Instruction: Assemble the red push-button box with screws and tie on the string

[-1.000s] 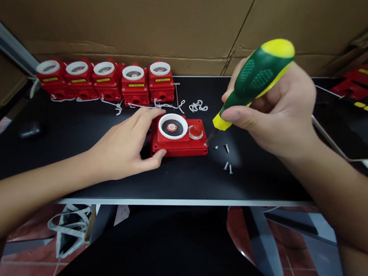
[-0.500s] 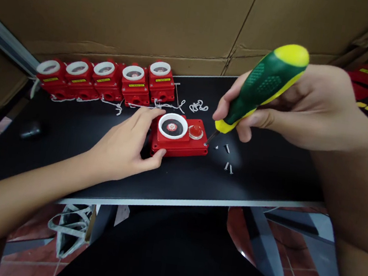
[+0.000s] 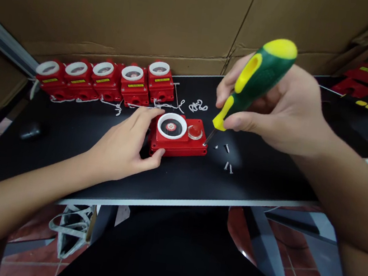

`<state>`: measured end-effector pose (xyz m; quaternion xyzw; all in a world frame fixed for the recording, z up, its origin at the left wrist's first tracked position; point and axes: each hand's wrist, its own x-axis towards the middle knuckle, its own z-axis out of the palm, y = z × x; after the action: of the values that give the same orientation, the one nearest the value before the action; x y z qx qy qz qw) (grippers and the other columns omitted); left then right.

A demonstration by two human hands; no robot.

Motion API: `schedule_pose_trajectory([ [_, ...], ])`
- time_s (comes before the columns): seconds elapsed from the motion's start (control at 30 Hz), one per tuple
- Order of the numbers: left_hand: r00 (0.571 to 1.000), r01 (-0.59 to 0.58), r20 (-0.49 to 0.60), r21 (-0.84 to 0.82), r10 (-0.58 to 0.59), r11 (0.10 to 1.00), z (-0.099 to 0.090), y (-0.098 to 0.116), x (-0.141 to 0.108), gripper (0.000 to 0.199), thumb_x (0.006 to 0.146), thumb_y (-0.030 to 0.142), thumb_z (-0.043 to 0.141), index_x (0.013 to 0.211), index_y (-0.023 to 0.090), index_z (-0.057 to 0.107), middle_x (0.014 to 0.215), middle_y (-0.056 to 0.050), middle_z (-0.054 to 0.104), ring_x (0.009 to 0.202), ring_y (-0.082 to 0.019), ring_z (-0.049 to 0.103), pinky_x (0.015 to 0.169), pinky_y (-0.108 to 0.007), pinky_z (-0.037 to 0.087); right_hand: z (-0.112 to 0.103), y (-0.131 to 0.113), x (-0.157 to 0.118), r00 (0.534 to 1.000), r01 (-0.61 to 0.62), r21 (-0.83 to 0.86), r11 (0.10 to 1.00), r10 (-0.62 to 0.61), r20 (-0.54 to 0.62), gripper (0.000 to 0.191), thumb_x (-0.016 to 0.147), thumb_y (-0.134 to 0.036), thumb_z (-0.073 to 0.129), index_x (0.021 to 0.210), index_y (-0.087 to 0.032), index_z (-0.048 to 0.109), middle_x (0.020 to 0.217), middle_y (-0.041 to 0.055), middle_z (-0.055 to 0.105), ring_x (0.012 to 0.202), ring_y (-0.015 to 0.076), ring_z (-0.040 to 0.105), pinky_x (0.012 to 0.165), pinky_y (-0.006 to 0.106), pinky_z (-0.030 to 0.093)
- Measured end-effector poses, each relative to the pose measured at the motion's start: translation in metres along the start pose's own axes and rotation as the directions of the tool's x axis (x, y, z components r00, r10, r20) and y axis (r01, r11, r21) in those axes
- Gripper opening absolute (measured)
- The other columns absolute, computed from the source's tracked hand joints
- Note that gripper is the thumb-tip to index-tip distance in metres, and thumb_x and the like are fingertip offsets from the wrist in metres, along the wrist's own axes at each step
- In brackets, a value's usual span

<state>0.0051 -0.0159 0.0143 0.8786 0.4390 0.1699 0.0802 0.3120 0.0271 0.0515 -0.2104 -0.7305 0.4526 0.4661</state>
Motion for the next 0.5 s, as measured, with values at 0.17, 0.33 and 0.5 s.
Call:
schedule_pose_trajectory([
  [0.17,1.0,0.002,0.002,-0.006,-0.002,1.0,0.0,-0.001,0.0,0.072,0.097,0.043,0.064,0.161,0.014,0.046,0.154,-0.021,0.063,0.135,-0.039,0.071,0.109,-0.054,0.066,-0.016,-0.017,-0.001,0.976,-0.076,0.028,0.997,0.069,0.205,0.033,0.096,-0.027,0.093,0.124,-0.021,0.078,0.11,0.0061,0.086,0.058,0.0089,0.063,0.051,0.024,0.056],
  [0.33,1.0,0.005,0.007,0.005,-0.005,1.0,0.0,-0.001,0.0,0.074,0.097,0.044,0.063,0.162,0.012,0.046,0.154,-0.021,0.064,0.136,-0.039,0.071,0.111,-0.054,0.065,-0.014,-0.019,-0.002,0.99,-0.109,-0.009,0.994,0.109,0.09,0.031,0.087,-0.03,0.101,0.109,-0.02,0.08,0.102,0.0064,0.085,0.062,0.0143,0.07,0.058,0.031,0.064],
  [0.5,1.0,0.011,0.01,0.014,-0.011,1.0,0.0,-0.001,0.0,0.075,0.096,0.045,0.063,0.161,0.011,0.047,0.152,-0.021,0.064,0.134,-0.039,0.071,0.109,-0.054,0.066,-0.003,-0.017,-0.005,0.995,-0.098,-0.013,0.995,0.098,-0.011,0.035,0.079,-0.028,0.106,0.099,-0.019,0.079,0.097,0.0074,0.085,0.069,0.0177,0.075,0.05,0.029,0.058],
])
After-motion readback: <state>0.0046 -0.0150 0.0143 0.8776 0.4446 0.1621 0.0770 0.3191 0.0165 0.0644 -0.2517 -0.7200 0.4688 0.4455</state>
